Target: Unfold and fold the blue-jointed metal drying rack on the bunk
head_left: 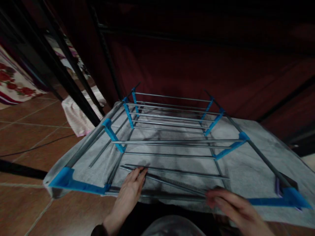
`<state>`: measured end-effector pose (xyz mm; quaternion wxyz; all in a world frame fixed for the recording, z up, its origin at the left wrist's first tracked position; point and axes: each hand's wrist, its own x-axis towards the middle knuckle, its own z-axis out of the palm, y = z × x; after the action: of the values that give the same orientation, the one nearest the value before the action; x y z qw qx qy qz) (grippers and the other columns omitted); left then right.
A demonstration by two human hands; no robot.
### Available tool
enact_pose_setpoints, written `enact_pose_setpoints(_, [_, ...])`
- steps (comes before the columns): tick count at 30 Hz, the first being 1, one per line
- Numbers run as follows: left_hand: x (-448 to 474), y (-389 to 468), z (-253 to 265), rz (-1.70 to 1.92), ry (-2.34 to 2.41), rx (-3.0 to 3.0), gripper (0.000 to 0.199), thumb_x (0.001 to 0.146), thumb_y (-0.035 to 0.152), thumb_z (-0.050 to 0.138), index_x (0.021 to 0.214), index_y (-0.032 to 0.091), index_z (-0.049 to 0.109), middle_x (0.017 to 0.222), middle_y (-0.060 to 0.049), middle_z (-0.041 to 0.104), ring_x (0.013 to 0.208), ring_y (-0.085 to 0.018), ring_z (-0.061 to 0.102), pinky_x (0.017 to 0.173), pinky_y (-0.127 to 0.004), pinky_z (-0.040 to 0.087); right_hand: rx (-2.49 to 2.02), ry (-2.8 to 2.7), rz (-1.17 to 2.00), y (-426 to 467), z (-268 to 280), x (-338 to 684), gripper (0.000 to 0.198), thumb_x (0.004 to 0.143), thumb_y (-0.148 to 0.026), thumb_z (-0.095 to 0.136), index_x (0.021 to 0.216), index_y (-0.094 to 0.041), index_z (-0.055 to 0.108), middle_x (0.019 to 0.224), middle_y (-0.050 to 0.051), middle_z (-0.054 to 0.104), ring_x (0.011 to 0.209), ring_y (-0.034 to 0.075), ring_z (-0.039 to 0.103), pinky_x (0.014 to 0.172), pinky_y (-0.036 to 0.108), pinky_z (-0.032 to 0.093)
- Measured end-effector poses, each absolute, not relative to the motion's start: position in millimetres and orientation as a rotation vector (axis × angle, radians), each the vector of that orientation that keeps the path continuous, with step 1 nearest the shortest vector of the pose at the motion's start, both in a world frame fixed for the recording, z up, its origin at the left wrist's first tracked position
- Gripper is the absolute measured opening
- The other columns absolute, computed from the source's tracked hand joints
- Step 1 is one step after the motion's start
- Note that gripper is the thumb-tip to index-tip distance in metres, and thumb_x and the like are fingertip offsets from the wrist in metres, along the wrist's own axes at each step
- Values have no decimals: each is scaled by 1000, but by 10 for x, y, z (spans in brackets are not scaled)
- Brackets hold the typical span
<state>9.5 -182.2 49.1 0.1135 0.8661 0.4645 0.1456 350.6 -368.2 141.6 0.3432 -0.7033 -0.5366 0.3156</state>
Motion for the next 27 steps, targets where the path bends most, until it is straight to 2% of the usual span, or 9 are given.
enact_pose_setpoints(3, [207, -1606, 372, 308, 1216, 2594, 51, 97, 15, 36, 144, 26, 53, 146, -10, 56, 134, -26, 53, 113, -49, 45, -1843, -1646, 703, -3244, 895, 3216, 38, 100, -37, 43, 127, -28, 67, 129, 8, 68, 119, 23, 66, 104, 40, 55])
enact_pose_setpoints(5, [274, -1526, 346, 219, 1170, 2604, 56, 94, 10, 35, 146, 25, 52, 149, -11, 54, 137, -26, 51, 115, -50, 43, -1975, -1735, 464, -3097, 557, 3171, 43, 99, -27, 41, 135, -21, 62, 137, 12, 63, 129, 25, 59, 110, 44, 50])
enact_pose_setpoints(7, [323, -1508, 352, 122, 1123, 2606, 62, 89, 5, 36, 147, 24, 50, 151, -11, 52, 140, -25, 48, 118, -51, 38, -2038, -1867, 297, -3073, 279, 3172, 49, 97, -25, 45, 144, -19, 54, 146, 14, 56, 136, 27, 53, 113, 48, 47])
enact_pose_setpoints(11, [405, -1556, 395, -36, 1088, 2631, 75, 81, -2, 36, 150, 25, 45, 155, -11, 47, 144, -24, 43, 123, -52, 31, -2012, -2099, 166, -3093, -29, 3190, 58, 95, -27, 48, 152, -21, 43, 157, 13, 45, 143, 29, 44, 115, 53, 42])
enact_pose_setpoints(16, [545, -1564, 382, 13, 1165, 2638, 66, 84, -4, 32, 139, 22, 56, 145, -12, 56, 139, -26, 49, 121, -50, 33, -1940, -2201, 91, -2915, -93, 3167, 73, 82, -5, 45, 154, -21, 39, 148, 12, 54, 137, 28, 50, 119, 59, 33])
enact_pose_setpoints(19, [571, -1535, 375, 26, 1163, 2619, 66, 81, -6, 32, 132, 23, 61, 142, -11, 58, 133, -23, 54, 120, -48, 34, -1862, -2243, 65, -2779, -62, 3141, 78, 76, 5, 41, 150, -21, 44, 133, 10, 65, 123, 25, 62, 119, 59, 31])
enact_pose_setpoints(22, [515, -1489, 388, 9, 1197, 2617, 69, 79, -8, 30, 132, 24, 62, 141, -11, 59, 128, -21, 59, 118, -47, 37, -1849, -2249, 59, -2664, 73, 3121, 70, 79, 7, 40, 141, -22, 54, 124, 9, 69, 112, 22, 66, 118, 54, 33])
enact_pose_setpoints(27, [426, -1306, 404, -111, 1306, 2628, 63, 87, -1, 28, 132, 24, 63, 140, -11, 62, 127, -23, 60, 113, -47, 43, -1971, -2161, 189, -2461, 459, 3092, 51, 89, -4, 46, 133, -24, 61, 121, 7, 68, 111, 20, 64, 118, 43, 33])
